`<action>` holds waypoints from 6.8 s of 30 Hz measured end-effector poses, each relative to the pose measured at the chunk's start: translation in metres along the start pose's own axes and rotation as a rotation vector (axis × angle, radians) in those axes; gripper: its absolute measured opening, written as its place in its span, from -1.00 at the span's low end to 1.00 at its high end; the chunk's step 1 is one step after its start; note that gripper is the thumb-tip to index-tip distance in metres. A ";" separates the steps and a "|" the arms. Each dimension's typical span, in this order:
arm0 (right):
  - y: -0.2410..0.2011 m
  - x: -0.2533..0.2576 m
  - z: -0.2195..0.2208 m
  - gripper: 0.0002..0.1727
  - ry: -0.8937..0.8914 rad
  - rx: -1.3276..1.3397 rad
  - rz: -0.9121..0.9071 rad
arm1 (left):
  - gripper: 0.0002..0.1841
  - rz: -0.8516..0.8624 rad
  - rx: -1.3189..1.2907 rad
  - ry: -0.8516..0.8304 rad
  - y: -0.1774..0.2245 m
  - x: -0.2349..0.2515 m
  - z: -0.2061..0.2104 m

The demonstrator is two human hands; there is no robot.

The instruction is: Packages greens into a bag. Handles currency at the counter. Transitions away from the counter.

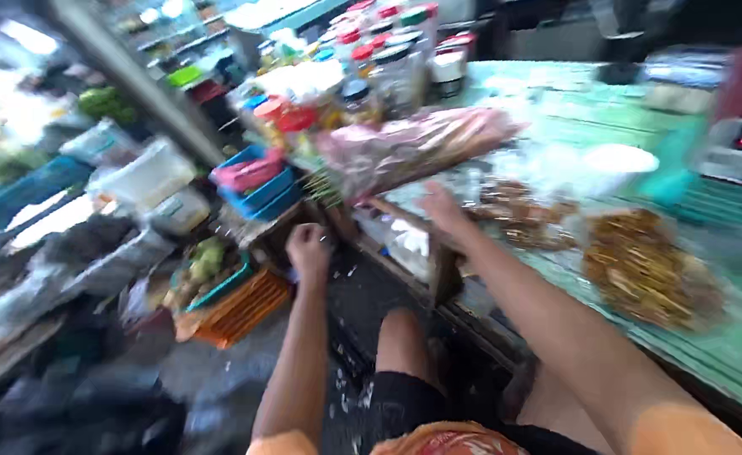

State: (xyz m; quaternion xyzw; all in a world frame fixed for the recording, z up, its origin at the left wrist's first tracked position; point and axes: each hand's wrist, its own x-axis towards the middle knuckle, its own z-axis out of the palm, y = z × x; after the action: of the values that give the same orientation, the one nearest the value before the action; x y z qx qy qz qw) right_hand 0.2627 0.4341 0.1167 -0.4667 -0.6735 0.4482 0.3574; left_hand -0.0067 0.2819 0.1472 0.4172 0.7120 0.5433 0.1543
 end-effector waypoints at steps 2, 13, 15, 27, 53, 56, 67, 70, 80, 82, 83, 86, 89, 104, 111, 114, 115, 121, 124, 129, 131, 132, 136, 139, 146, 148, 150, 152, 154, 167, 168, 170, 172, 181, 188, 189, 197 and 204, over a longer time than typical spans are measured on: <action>0.020 -0.011 0.002 -0.37 -0.055 -0.239 -0.107 | -0.78 -0.100 0.016 -0.061 -0.066 -0.043 -0.005; 0.053 -0.118 0.028 -0.51 -0.101 -0.623 -0.439 | -0.11 -0.970 -0.173 -0.675 -0.192 -0.286 0.001; 0.078 -0.150 0.025 -0.48 -0.266 -0.602 -0.316 | -0.20 -1.138 -0.007 -0.572 -0.137 -0.292 -0.010; 0.264 -0.219 0.007 -0.49 -0.758 -0.555 0.587 | -0.61 -0.696 -0.479 -0.133 -0.170 -0.288 -0.069; 0.194 -0.217 0.003 -0.67 -0.499 -0.116 0.260 | -0.56 -0.439 -0.226 -0.100 -0.072 -0.269 -0.083; 0.147 -0.237 0.000 -0.67 -0.528 0.319 0.145 | -0.55 -0.414 -0.144 -0.815 -0.063 -0.285 0.026; 0.149 -0.246 -0.031 -0.75 -0.243 -0.039 0.294 | -0.50 -0.124 0.074 -0.816 -0.068 -0.283 0.159; 0.148 -0.246 -0.031 -0.63 -0.242 -0.009 0.369 | -0.70 -0.042 0.020 -0.717 -0.076 -0.289 0.174; 0.169 -0.244 -0.038 -0.78 -0.330 0.436 0.311 | -0.87 -0.293 -0.369 -0.741 -0.076 -0.269 0.170; 0.163 -0.245 -0.041 -0.75 -0.302 0.448 0.311 | -0.93 -0.345 -0.409 -0.759 -0.069 -0.260 0.165; 0.159 -0.246 -0.043 -0.71 -0.258 0.450 0.328 | -0.96 -0.361 -0.418 -0.747 -0.065 -0.258 0.165; 0.151 -0.251 -0.044 -0.54 -0.150 0.431 0.468 | -0.93 -0.365 -0.358 -0.648 -0.053 -0.256 0.163; 0.145 -0.249 -0.041 -0.44 -0.251 0.423 0.487 | -0.80 -0.394 -0.370 -0.626 -0.047 -0.257 0.164; 0.149 -0.247 -0.049 -0.72 -0.242 0.639 0.423 | -0.82 -0.639 -0.792 -0.780 -0.062 -0.253 0.147; 0.148 -0.249 -0.031 -0.58 -0.337 0.381 0.415 | -0.56 -0.440 -0.374 -0.762 -0.056 -0.268 0.151; 0.150 -0.254 -0.035 -0.69 -0.348 0.338 0.365 | -0.46 -0.485 -0.461 -0.804 -0.057 -0.270 0.148; 0.148 -0.255 -0.039 -0.70 -0.349 0.339 0.358 | -0.43 -0.522 -0.537 -0.830 -0.061 -0.268 0.146; 0.128 -0.273 -0.056 -0.71 -0.385 0.198 0.317 | -0.34 -0.829 -0.989 -1.098 -0.100 -0.268 0.139; 0.124 -0.290 -0.065 -0.69 -0.313 0.208 0.313 | -0.59 -0.880 -1.051 -1.165 -0.106 -0.275 0.142; 0.127 -0.320 -0.078 -0.73 -0.222 0.196 0.327 | -0.60 -0.864 -1.119 -1.176 -0.103 -0.282 0.147; 0.125 -0.329 -0.084 -0.73 -0.134 0.180 0.348 | -0.50 -0.821 -0.994 -1.128 -0.087 -0.285 0.150; 0.123 -0.333 -0.085 -0.73 -0.082 0.200 0.367 | -0.45 -0.790 -0.906 -1.090 -0.077 -0.285 0.151; 0.120 -0.343 -0.091 -0.75 0.063 0.330 0.423 | -0.39 -0.754 -0.862 -1.102 -0.055 -0.274 0.148; 0.115 -0.346 -0.094 -0.83 0.140 0.356 0.382 | -0.54 -0.737 -1.002 -1.169 -0.054 -0.266 0.139; 0.092 -0.349 -0.095 -0.87 0.202 0.377 0.336 | -0.84 -0.490 -0.862 -0.912 -0.050 -0.260 0.118; 0.084 -0.350 -0.091 -0.91 0.229 0.348 0.327 | -0.86 -0.370 -0.771 -0.803 -0.048 -0.262 0.114; 0.078 -0.351 -0.088 -0.91 0.276 0.294 0.316 | -0.94 -0.297 -0.748 -0.717 -0.045 -0.264 0.111; 0.070 -0.354 -0.086 -0.84 0.310 0.255 0.315 | -0.96 -0.259 -0.754 -0.678 -0.040 -0.265 0.107; 0.063 -0.361 -0.084 -0.79 0.326 0.264 0.306 | -0.93 -0.240 -0.760 -0.682 -0.035 -0.267 0.102; 0.054 -0.400 -0.060 -0.68 0.442 0.635 0.367 | -0.02 -0.307 -1.024 -1.231 -0.039 -0.308 0.113; 0.054 -0.402 -0.055 -0.65 0.396 0.614 0.386 | 0.06 -0.304 -0.992 -1.209 -0.031 -0.315 0.117; 0.051 -0.403 -0.048 -0.68 0.302 0.553 0.364 | -0.05 -0.348 -1.026 -1.139 -0.006 -0.316 0.127; 0.047 -0.403 -0.053 -0.74 0.242 0.513 0.324 | -0.55 -0.456 -1.048 -1.061 0.027 -0.311 0.137; 0.039 -0.420 -0.111 -0.82 0.255 0.423 0.207 | -0.67 -0.471 -1.078 -1.206 0.139 -0.317 0.185; 0.016 -0.462 -0.240 -0.71 0.580 -0.158 0.367 | -0.49 0.230 -0.330 -1.451 0.187 -0.314 0.239; 0.023 -0.462 -0.265 -0.70 0.731 -0.294 0.421 | -0.48 0.443 -0.147 -1.429 0.200 -0.317 0.248; 0.094 -0.437 -0.341 -0.02 0.808 -0.793 0.829 | -0.69 1.317 0.384 -1.458 0.241 -0.395 0.362; 0.091 -0.448 -0.352 0.02 0.826 -0.569 0.842 | -0.70 1.295 0.726 -1.291 0.248 -0.392 0.376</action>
State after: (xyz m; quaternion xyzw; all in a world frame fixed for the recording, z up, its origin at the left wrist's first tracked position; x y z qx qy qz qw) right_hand 0.7458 0.1188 0.1240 -0.9007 -0.3326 0.1378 0.2432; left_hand 0.5890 0.2406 0.1436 0.9655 0.2483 -0.0613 0.0483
